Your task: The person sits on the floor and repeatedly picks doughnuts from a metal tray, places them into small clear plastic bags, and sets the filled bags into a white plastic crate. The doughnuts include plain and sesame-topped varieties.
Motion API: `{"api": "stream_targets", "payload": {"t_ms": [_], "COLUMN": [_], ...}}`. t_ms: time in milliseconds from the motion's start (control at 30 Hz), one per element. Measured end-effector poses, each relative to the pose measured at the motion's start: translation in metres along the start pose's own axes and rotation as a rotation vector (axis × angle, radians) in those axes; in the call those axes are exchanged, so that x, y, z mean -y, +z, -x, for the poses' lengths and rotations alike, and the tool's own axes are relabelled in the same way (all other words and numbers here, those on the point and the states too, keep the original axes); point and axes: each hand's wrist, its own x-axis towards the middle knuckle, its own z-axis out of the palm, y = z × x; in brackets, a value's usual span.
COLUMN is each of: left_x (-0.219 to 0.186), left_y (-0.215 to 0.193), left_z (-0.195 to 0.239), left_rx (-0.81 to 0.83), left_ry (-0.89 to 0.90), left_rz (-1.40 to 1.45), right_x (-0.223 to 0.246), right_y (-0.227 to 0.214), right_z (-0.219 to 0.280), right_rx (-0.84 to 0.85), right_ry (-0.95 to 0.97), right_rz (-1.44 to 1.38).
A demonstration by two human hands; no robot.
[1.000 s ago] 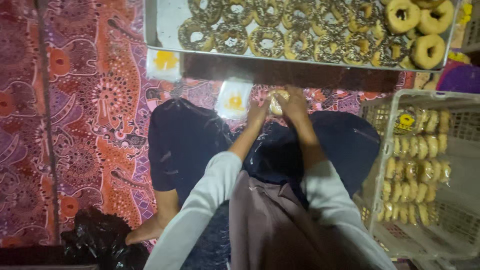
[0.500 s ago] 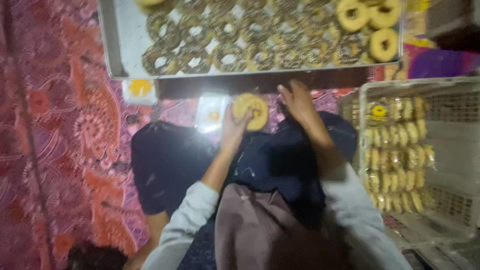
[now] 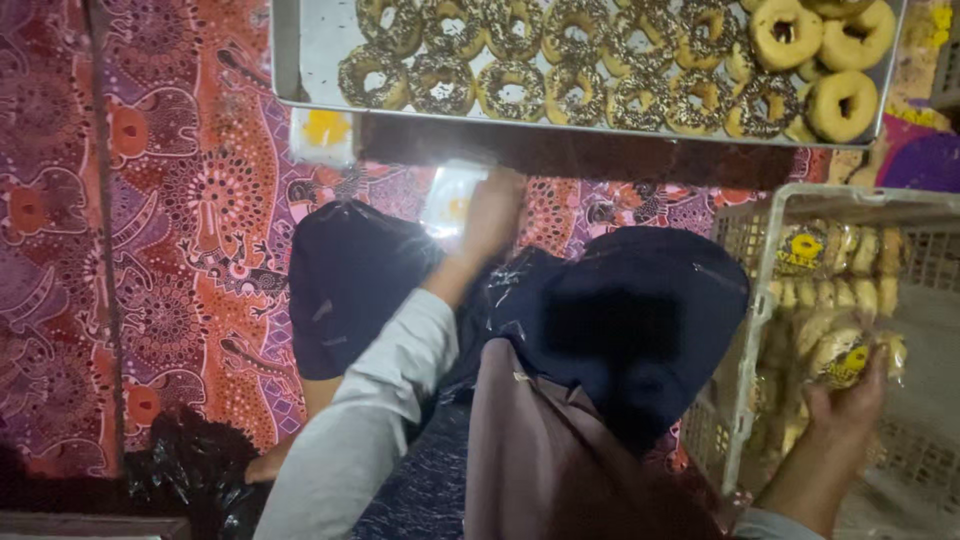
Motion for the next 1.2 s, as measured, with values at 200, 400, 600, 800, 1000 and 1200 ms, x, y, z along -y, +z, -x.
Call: {"api": "stream_targets", "payload": {"t_ms": [200,400,600,800,1000,1200], "left_x": [0.141,0.123,0.021,-0.005,-0.007,-0.053], "left_y": [0.010,-0.003,-0.086,-0.150,-0.149,-0.184], "left_z": [-0.023,-0.007,0.052,0.051,0.042,0.053], "left_rx": [0.204,0.098,-0.184,-0.545,-0.654,-0.755], "left_ry": [-0.065,-0.020,0.055,-0.171,-0.183,0.220], "left_rz": [-0.215,-0.235,0.147,0.608,0.559,0.714], "right_x": [-0.041,-0.064,-0.138,-0.100,-0.058,-0.051], "right_y": [0.020,0.234,0.461,0.493,0.472,0.504], "right_z": [-0.009,-0.008,0.032,0.096,0.172,0.152], "right_rx": [-0.434,0.143,0.618,0.790,0.606,0.791], "right_ry": [-0.248,-0.449,-0.557,-0.675,-1.226,-1.169], "right_rz": [1.491,0.650,1.134,0.858,0.956,1.022]}}
